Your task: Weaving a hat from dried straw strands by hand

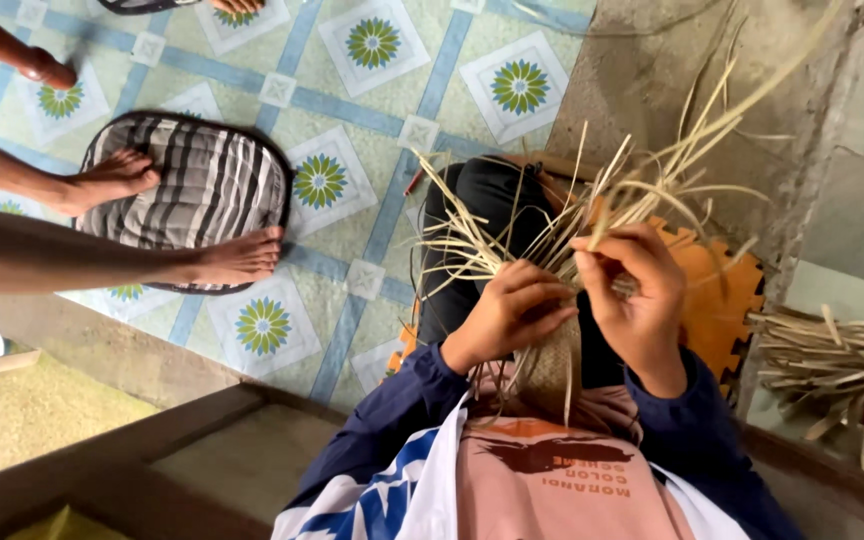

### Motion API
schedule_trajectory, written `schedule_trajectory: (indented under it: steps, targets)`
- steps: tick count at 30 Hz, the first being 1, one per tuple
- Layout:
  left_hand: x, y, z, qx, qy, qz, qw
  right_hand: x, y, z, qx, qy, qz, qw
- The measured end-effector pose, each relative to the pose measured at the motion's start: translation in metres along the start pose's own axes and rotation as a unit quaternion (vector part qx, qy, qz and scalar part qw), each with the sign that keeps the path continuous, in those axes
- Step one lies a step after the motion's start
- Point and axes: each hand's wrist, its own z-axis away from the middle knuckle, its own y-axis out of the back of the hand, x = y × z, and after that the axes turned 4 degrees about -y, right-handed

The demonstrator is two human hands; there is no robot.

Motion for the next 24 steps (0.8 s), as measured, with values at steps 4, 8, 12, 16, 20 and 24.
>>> schedule_trajectory:
  steps: [4, 8, 12, 16, 20, 24]
  targets:
    - [-0.022, -0.002, 0.029, 0.032, 0.091, 0.052, 0.994, -0.043, -0.019, -0.026, -0.169, 0.053, 0.042, 0.983]
    - [-0.018, 0.008, 0.021, 0.072, 0.182, 0.106, 0.975, 0.003, -0.021, -0.041, -0.291, 0.048, 0.118, 0.948]
    - [0.003, 0.022, 0.004, 0.052, 0.257, 0.082, 0.961, 0.06, 0.004, -0.029, -0.154, 0.035, 0.368, 0.916]
    - [0.013, 0.027, -0.004, 0.06, 0.299, 0.155, 0.94, 0.003, 0.014, -0.01, 0.063, 0.139, 0.322, 0.934]
    - [0.014, 0.027, -0.004, 0.064, 0.295, 0.171, 0.938, -0.022, 0.003, 0.025, -0.044, 0.092, 0.249, 0.963]
    - [0.018, 0.022, -0.003, 0.037, 0.259, 0.109, 0.959, -0.009, -0.006, 0.026, -0.099, 0.081, 0.299, 0.946]
